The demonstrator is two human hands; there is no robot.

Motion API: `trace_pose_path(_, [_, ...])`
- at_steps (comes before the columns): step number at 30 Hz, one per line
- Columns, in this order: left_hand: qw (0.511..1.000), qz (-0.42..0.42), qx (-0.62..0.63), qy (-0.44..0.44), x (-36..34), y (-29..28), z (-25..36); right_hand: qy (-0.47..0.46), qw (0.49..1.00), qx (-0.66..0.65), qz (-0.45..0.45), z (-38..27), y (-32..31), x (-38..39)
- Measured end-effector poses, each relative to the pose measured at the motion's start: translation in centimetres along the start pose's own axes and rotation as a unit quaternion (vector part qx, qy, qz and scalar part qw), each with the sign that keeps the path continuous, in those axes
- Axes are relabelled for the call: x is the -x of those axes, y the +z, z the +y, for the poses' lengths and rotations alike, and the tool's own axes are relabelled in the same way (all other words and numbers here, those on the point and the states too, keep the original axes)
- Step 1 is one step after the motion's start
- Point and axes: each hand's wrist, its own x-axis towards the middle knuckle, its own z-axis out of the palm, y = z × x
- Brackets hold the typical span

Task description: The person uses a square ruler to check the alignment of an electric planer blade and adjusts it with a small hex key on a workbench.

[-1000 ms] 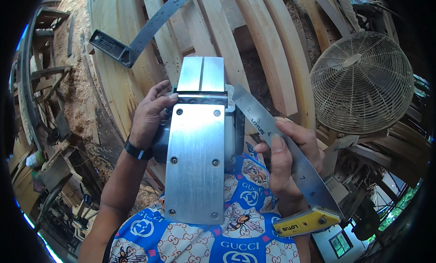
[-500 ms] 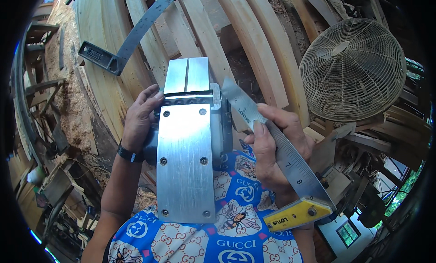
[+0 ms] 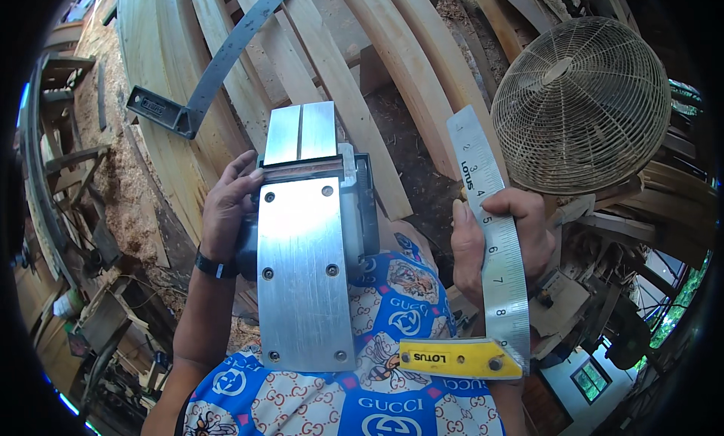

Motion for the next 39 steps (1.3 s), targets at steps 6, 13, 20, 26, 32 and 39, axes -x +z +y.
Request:
trace_pose_path(6, [0.999, 0.008, -0.033, -0.005, 0.1, 0.0, 0.3, 0.012, 1.0, 0.003, 0.002, 0.1, 0.1, 0.6])
trace_pose_path(13, [0.999, 0.01, -0.042, 0.018, -0.1, 0.4, 0.3, 0.006, 0.999, -0.034, 0.035, -0.7, 0.9, 0.5])
trace_pose_path(20, [0.997, -0.005, -0.065, 0.031, -0.1, 0.7, 0.6, 0.019, 0.999, -0.014, -0.041, -1.9, 1.0, 0.6])
trace_pose_path(26, [0.993, -0.007, -0.115, 0.021, -0.5, 0.6, 0.8, 0.055, 0.993, -0.105, -0.024, -1.9, 1.7, 0.2])
trace_pose_path(32, [1.0, -0.005, -0.029, -0.005, -1.0, 0.2, 0.6, 0.025, 0.993, -0.105, -0.041, -3.1, 1.9, 0.0])
trace_pose_path(39, [0.997, -0.034, -0.068, 0.016, -1.0, -0.1, 0.5, -0.051, 0.989, -0.135, -0.042, -3.5, 3.9, 0.1])
